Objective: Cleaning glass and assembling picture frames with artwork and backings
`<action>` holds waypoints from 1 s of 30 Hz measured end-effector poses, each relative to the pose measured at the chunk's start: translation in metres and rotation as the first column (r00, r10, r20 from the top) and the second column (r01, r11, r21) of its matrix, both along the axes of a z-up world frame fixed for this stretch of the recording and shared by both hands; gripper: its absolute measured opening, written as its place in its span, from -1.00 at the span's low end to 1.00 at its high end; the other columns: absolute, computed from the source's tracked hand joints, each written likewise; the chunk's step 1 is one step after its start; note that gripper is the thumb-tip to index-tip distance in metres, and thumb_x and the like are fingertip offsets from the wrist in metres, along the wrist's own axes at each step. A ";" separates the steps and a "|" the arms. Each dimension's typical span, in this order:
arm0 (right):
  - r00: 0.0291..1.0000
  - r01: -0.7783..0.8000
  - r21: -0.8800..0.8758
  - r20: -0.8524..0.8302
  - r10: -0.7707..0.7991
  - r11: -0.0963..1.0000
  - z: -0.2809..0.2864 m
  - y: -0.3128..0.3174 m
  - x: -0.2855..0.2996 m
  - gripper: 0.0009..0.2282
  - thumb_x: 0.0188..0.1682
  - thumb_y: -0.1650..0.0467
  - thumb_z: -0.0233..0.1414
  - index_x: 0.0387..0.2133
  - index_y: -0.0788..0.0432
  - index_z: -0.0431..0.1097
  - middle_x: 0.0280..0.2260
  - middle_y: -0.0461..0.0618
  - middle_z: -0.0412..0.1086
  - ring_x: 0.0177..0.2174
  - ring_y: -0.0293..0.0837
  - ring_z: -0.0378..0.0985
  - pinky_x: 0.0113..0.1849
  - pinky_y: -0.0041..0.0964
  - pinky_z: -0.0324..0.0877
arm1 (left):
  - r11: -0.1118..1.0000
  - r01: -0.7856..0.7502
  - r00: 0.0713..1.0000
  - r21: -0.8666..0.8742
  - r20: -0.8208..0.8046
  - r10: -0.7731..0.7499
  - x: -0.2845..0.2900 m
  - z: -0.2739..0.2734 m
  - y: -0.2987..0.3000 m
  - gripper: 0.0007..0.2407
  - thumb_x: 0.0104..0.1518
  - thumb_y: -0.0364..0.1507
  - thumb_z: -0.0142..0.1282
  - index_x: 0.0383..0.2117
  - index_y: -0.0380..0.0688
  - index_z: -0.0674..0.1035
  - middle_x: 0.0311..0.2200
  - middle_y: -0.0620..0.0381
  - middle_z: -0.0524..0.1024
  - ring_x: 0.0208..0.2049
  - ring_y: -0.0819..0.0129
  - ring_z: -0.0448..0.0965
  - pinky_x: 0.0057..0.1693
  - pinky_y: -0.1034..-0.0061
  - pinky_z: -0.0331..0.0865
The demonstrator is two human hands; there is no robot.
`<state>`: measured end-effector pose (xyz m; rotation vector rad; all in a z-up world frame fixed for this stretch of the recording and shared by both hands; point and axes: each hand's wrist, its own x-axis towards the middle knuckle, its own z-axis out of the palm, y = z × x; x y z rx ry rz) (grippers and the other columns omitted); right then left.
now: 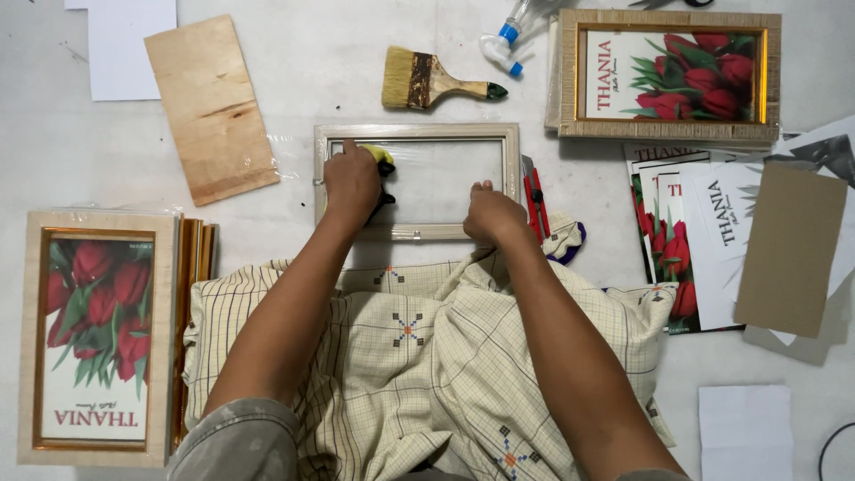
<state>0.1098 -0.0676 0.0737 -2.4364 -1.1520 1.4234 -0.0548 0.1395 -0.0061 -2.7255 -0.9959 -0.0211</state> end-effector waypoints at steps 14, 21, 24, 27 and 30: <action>1.000 -0.018 0.007 0.007 0.018 1.000 -0.007 0.001 0.001 -0.32 -0.14 0.49 -0.11 0.36 0.43 -0.01 0.37 0.45 -0.08 0.26 0.40 0.19 0.13 0.45 0.19 | 0.994 -0.060 0.997 -0.094 -0.059 0.055 0.010 0.003 0.008 -0.84 0.06 -0.49 0.06 -0.34 -0.33 0.64 -0.30 0.00 0.47 -0.39 -0.05 0.68 -0.28 0.13 0.50; 1.000 -0.015 0.024 0.014 0.015 1.000 -0.015 0.000 0.002 -0.32 -0.15 0.50 -0.11 0.35 0.43 0.00 0.37 0.45 -0.07 0.26 0.39 0.20 0.12 0.46 0.20 | 0.982 -0.020 0.993 -0.187 -0.117 -0.002 -0.003 0.018 0.001 -0.84 0.01 -0.48 0.02 -0.43 -0.24 0.67 -0.42 0.01 0.53 -0.44 -0.09 0.68 -0.34 0.09 0.48; 1.000 -0.011 0.025 0.012 0.011 1.000 -0.013 -0.001 0.000 -0.31 -0.16 0.49 -0.12 0.35 0.44 -0.01 0.37 0.44 -0.07 0.27 0.39 0.18 0.14 0.47 0.17 | 0.953 0.105 0.969 -0.285 -0.185 -0.162 -0.027 0.019 -0.002 -0.77 -0.04 -0.49 0.13 -0.28 -0.32 0.70 -0.11 -0.19 0.56 -0.36 -0.15 0.69 -0.26 0.05 0.54; 1.000 -0.004 0.016 0.002 0.004 1.000 -0.012 -0.002 0.000 -0.32 -0.15 0.47 -0.11 0.36 0.42 -0.01 0.38 0.42 -0.07 0.28 0.37 0.16 0.14 0.48 0.16 | 0.910 0.138 0.940 -0.391 -0.238 -0.245 -0.041 0.022 -0.015 -0.79 -0.07 -0.44 0.13 -0.36 -0.20 0.74 -0.15 -0.15 0.59 -0.38 -0.18 0.69 -0.29 0.03 0.56; 1.000 -0.002 0.012 -0.001 0.002 1.000 -0.020 0.001 0.000 -0.31 -0.15 0.46 -0.10 0.35 0.44 -0.02 0.37 0.44 -0.06 0.28 0.40 0.14 0.14 0.48 0.16 | 0.919 0.183 0.918 -0.350 -0.273 -0.287 -0.038 0.035 -0.022 -0.74 -0.12 -0.48 0.12 -0.31 -0.21 0.74 -0.14 -0.13 0.59 -0.42 -0.10 0.69 -0.31 0.10 0.57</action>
